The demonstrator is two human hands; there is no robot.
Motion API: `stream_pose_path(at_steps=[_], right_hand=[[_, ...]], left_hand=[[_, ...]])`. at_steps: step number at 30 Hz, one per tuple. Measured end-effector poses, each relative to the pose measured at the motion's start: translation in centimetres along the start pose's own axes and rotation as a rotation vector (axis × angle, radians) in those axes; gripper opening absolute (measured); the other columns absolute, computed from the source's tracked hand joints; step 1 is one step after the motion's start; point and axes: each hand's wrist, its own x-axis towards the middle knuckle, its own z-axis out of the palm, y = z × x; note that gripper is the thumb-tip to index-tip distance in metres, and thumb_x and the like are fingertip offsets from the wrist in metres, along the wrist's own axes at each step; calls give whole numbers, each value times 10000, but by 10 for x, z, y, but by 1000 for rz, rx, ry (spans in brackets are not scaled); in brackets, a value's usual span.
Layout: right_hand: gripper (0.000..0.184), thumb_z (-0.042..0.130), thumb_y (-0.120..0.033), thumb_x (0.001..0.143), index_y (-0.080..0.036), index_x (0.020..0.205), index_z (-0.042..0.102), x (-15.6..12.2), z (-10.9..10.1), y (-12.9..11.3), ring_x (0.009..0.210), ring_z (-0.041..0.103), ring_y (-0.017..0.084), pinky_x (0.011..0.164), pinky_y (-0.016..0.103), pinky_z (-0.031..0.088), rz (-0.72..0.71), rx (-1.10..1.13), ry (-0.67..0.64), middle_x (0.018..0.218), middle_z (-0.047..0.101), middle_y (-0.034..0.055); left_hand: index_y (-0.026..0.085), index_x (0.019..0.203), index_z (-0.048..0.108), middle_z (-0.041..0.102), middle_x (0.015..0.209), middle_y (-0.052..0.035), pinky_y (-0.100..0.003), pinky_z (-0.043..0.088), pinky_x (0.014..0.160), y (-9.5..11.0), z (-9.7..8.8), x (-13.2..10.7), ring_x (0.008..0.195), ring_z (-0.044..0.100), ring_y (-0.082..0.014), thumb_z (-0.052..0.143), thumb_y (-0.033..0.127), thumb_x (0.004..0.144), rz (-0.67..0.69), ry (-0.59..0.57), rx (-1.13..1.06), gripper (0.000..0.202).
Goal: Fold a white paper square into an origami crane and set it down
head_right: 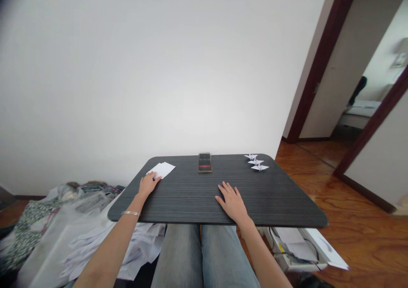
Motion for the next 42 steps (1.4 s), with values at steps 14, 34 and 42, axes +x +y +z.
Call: stream_pose_path(at_steps=[14,34,42], right_hand=[[498,370,-429,887,-181,1315,435,0,-2,-2,1309,311,246,1054,462,236,5,-2,-6,1410,378,94],[498,365,-441,888,-190,1313,433,0,1,-2,1311,308,237,1055,461,233,1,-1,4,1410,380,91],[500,363,-444,887,-195,1315,430,0,1,-1,1310,309,240,1053,465,232,-1,4,-3,1409,381,94]], left_hand=[[171,1057,638,630,1147,-112,-317,400,891,12,-20,-10,1096,541,-234,380,356,883,51,55,34,362],[169,1005,575,678,902,-121,-346,470,741,20,-31,-16,847,639,-236,267,243,919,44,4,165,329],[170,962,585,647,1006,-107,-329,471,798,22,-36,-20,983,581,-219,348,186,885,50,112,57,250]])
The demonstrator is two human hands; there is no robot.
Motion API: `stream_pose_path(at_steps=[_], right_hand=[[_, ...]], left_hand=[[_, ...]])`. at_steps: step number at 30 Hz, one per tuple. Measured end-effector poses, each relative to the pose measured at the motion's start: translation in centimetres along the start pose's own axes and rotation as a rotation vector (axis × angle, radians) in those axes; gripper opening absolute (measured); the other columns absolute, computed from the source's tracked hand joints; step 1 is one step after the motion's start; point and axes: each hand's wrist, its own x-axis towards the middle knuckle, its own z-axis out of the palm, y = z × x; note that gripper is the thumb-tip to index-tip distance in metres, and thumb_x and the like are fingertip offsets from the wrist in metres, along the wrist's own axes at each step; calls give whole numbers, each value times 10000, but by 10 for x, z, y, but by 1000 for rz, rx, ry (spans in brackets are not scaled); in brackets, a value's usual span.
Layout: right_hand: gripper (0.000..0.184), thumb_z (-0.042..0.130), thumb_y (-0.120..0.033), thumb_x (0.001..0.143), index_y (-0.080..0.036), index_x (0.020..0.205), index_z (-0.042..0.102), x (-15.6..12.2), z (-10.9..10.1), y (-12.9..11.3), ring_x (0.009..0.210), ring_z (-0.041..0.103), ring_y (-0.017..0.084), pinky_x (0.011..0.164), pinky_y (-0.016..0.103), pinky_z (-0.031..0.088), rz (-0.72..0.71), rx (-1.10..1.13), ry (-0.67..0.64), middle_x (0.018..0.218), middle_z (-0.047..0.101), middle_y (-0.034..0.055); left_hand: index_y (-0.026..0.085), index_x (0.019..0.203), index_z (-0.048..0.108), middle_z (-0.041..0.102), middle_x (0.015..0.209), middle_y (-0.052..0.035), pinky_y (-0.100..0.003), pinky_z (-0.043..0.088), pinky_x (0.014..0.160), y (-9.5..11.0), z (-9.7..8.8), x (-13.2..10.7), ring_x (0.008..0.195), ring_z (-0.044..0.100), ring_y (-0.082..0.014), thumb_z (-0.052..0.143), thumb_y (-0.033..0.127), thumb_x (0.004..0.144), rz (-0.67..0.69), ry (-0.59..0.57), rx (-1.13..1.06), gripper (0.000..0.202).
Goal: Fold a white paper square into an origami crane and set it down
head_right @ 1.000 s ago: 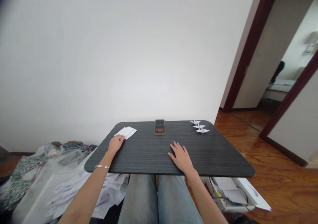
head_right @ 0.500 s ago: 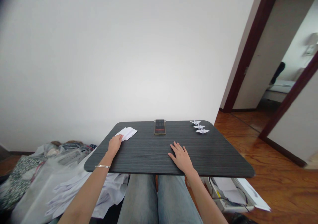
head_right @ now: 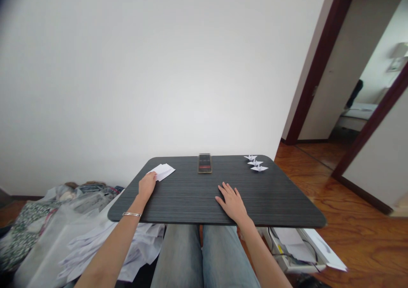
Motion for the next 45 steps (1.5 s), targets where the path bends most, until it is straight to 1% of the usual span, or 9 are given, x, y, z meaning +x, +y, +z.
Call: stream_pose_path(at_steps=[7,15,21,26,30,34,38,42,45], right_hand=[[490,364,-436,889,-198,1311,436,-1,-3,-2,1312,306,237,1056,463,229,4,6,2,1409,381,91],[492,368,-436,888,-201,1316,429,0,-3,-1,1314,303,238,1060,460,220,1,6,-3,1412,377,85],[491,369,-439,888,-201,1313,432,-1,-2,0,1313,305,237,1057,456,225,2,-3,3,1411,379,86],[489,379,-434,884,-201,1310,435,-1,-3,0,1311,308,237,1056,459,228,-1,7,5,1408,383,92],[490,373,-431,887,-193,1310,437,-2,-4,-1,1315,300,239,1059,454,225,4,14,2,1413,373,97],[490,387,-428,882,-199,1312,433,-2,-5,-1,1317,294,237,1061,456,218,9,23,-1,1415,372,94],[485,393,-423,880,-196,1306,440,-3,-6,-1,1317,295,235,1061,454,218,13,30,4,1413,375,94],[463,387,-393,887,-189,1297,449,-4,-6,-1,1310,310,231,1058,451,226,3,34,12,1406,386,100],[442,383,-366,891,-190,1289,459,-4,-5,0,1304,324,228,1055,448,234,-3,36,14,1397,400,97]], left_hand=[[173,983,573,573,1198,-98,-348,438,903,-3,-10,-1,1119,502,-221,367,195,874,-40,218,-194,235],[172,927,542,645,1097,-97,-319,449,898,6,-25,-2,1010,602,-191,381,240,866,57,255,-438,185],[216,878,493,660,1095,-40,-302,454,896,45,-36,-41,1052,593,-175,431,189,827,226,107,-560,84],[223,864,435,615,1183,-71,-359,402,964,79,-38,-83,1175,504,-192,389,49,753,473,-273,-728,212],[241,785,420,665,1092,-36,-355,364,998,95,-39,-101,1128,541,-164,339,1,740,600,-403,-722,257],[234,772,428,647,1134,-2,-412,225,1086,104,-36,-103,1189,484,-126,267,-83,614,663,-460,-698,389],[230,770,414,647,1140,14,-450,174,1098,106,-27,-97,1225,441,-104,256,-86,528,636,-511,-735,428],[225,788,437,658,1120,9,-457,177,1097,107,-23,-100,1235,428,-124,279,-78,590,571,-396,-786,395],[225,955,510,598,1210,-46,-432,285,1055,109,-28,-116,1219,447,-170,331,13,760,524,-282,-770,339]])
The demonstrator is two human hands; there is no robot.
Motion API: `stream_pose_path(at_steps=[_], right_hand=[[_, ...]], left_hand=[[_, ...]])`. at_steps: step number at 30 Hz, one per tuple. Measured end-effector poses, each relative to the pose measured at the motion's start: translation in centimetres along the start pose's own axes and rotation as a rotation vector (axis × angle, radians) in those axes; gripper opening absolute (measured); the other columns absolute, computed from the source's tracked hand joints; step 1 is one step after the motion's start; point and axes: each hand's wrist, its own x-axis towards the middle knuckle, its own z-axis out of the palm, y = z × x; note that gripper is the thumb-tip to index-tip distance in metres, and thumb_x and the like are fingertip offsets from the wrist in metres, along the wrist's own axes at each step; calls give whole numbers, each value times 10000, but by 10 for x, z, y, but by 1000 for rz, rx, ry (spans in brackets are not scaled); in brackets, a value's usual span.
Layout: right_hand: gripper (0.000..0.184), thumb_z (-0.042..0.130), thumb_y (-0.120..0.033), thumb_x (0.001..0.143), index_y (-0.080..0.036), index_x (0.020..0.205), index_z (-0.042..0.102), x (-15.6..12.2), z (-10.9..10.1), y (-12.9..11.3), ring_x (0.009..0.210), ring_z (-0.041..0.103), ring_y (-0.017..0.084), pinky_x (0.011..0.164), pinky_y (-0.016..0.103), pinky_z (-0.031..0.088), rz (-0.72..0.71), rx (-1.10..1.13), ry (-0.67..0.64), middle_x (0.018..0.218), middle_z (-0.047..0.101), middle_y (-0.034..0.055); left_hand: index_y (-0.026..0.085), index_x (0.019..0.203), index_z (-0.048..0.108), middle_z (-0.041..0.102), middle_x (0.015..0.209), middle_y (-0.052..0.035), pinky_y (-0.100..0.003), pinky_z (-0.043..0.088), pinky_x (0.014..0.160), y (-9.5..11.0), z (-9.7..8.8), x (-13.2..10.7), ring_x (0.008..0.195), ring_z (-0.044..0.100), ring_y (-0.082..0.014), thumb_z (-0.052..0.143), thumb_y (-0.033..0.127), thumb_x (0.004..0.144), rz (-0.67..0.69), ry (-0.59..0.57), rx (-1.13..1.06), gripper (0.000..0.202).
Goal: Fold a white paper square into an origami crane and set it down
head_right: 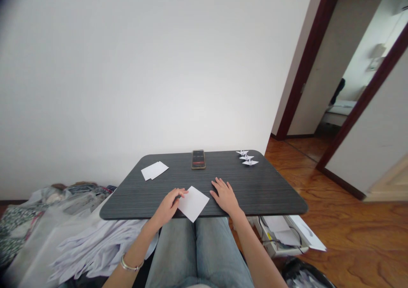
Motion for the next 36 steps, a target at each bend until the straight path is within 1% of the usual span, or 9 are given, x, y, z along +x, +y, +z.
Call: stream_pose_path(at_steps=[3,7,12,17,21,23,25,30,36], right_hand=[[432,384,-351,891,-186,1282,466,0,-1,0,1304,322,225,1055,445,234,-4,2,6,1394,406,96],[426,389,-340,886,-204,1282,463,-1,-2,0,1306,319,224,1053,451,235,1,11,-2,1396,403,91],[394,390,-280,878,-194,1245,504,-1,-2,2,1289,350,228,1057,453,237,3,108,20,1364,450,86],[323,398,-248,840,-196,1079,610,-4,-7,5,1130,525,215,1004,408,352,60,554,150,1175,611,83],[368,329,-315,852,-138,1025,600,-15,-10,1,709,651,187,653,331,533,139,754,189,842,680,94],[393,339,-356,840,-118,1051,570,-24,-12,-6,484,590,146,435,255,476,193,892,126,651,638,42],[394,384,-356,810,-125,1089,539,-34,-15,-15,392,530,115,365,210,415,239,1063,-4,558,596,-8],[479,505,-203,684,-232,1163,518,-47,-22,-40,664,634,139,464,201,481,131,1262,-97,862,643,12],[194,625,-250,688,-185,858,691,-46,-15,-52,603,568,128,497,228,497,96,1299,37,740,643,12]], left_hand=[[237,1231,457,464,1352,-86,-426,257,1078,12,9,-14,1279,371,-211,461,299,858,92,-95,84,378],[272,1369,302,313,1445,-104,-500,196,1087,17,24,-25,1332,263,-271,623,557,679,138,-215,232,813],[299,1338,355,362,1425,-62,-468,235,1085,16,32,-25,1318,304,-216,534,425,813,125,-162,305,568],[304,1253,474,470,1354,-25,-454,287,1069,17,32,-23,1262,404,-182,412,248,890,93,-90,260,372],[294,1206,522,546,1283,-9,-448,324,1053,13,36,-22,1214,464,-171,372,131,872,59,-30,203,401],[285,1204,527,564,1264,-10,-443,338,1047,12,38,-23,1198,481,-169,351,91,857,47,15,167,435],[272,1220,515,562,1266,-16,-437,346,1043,12,40,-24,1197,482,-167,335,70,849,50,53,135,460],[269,1244,493,554,1274,-25,-462,337,1043,21,41,-25,1205,472,-174,345,74,855,158,77,131,459],[278,1284,449,503,1323,-44,-473,324,1045,31,37,-26,1244,424,-190,386,77,851,267,101,143,482]])
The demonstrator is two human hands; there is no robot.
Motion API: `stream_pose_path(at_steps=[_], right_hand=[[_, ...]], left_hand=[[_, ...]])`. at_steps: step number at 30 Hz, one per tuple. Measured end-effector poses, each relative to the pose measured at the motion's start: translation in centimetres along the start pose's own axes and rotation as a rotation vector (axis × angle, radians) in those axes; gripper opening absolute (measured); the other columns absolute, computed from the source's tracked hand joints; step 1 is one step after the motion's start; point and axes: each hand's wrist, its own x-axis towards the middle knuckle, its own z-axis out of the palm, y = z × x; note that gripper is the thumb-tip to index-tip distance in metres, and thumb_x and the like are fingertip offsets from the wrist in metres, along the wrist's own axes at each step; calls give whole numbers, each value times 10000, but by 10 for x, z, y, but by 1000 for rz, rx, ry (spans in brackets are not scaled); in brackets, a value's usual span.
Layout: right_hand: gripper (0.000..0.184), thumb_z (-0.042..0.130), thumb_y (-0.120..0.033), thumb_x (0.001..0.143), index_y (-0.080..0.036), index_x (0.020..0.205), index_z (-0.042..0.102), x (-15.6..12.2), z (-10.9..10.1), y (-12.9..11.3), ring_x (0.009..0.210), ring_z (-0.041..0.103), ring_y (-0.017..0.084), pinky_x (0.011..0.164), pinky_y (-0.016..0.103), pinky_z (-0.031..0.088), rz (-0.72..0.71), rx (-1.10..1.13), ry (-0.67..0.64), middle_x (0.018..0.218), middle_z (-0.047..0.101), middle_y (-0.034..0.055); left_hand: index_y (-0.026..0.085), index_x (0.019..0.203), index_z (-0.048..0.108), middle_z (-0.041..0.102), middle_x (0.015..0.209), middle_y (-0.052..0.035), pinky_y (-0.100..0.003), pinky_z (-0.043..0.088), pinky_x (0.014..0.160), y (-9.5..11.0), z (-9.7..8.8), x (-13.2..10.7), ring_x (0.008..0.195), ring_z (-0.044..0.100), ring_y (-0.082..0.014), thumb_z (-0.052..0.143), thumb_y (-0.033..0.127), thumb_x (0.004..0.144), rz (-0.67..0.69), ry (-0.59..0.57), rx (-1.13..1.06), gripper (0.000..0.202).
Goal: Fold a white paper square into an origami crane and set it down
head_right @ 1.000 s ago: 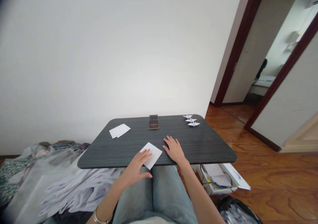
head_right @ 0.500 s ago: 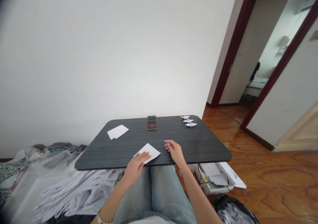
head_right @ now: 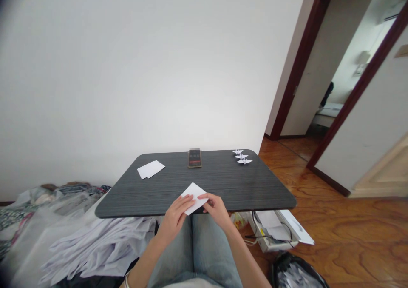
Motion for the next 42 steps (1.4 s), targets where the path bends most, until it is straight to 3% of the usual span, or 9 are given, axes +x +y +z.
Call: stream_pose_path(at_steps=[4,7,11,14,17,24,30,35,42], right_hand=[[173,667,-285,683,-184,819,703,-5,-1,-2,582,556,129,504,237,484,-49,36,87,741,653,23],[165,667,-301,705,-191,822,705,-12,-2,-11,579,562,130,522,239,475,-100,43,99,742,660,26],[163,652,-307,736,-191,839,703,-23,0,-28,672,606,170,587,272,501,-176,1,56,821,672,55],[139,618,-282,774,-197,840,705,-29,2,-39,698,614,177,601,269,495,-261,-64,26,808,672,60],[155,628,-245,768,-217,908,686,-33,5,-46,729,605,170,589,256,494,-317,-37,32,906,648,61],[395,617,-224,781,-275,1158,509,-39,11,-56,764,580,164,476,200,478,-349,125,169,956,599,63],[157,572,-190,807,-233,937,651,-40,9,-60,790,595,178,558,244,495,-460,-87,88,974,612,79],[165,562,-156,802,-224,880,690,-38,7,-60,769,611,181,589,253,483,-517,-205,79,880,663,71],[171,586,-153,783,-244,861,708,-40,9,-65,721,618,177,576,250,468,-504,-216,86,836,683,52]], left_hand=[[264,1202,537,463,1348,-79,-502,304,1039,0,-8,-1,1277,368,-246,487,132,830,-123,227,-44,399],[227,1120,590,484,1312,-108,-468,363,1000,0,-17,-1,1211,447,-256,562,159,793,-254,376,-220,335],[188,997,642,621,1101,-105,-353,497,831,6,-32,-1,1005,598,-230,624,182,750,-261,352,-528,248],[176,798,684,681,910,-72,-305,504,758,14,-43,-2,838,646,-197,628,161,740,-237,346,-501,82],[180,747,689,699,834,-57,-281,504,704,22,-53,-2,759,653,-182,634,145,731,-194,399,-414,66],[191,760,693,702,861,-64,-280,506,682,28,-61,-3,777,655,-190,632,125,732,-124,520,-359,94],[202,759,694,701,852,-62,-284,511,678,31,-63,0,782,650,-188,640,112,726,-52,512,-356,111],[208,785,698,700,863,-59,-273,519,669,33,-64,-1,773,654,-176,631,109,733,-24,494,-365,131],[196,1089,605,699,957,-86,-308,532,745,31,-61,-7,859,656,-207,702,204,681,-202,573,-391,419]])
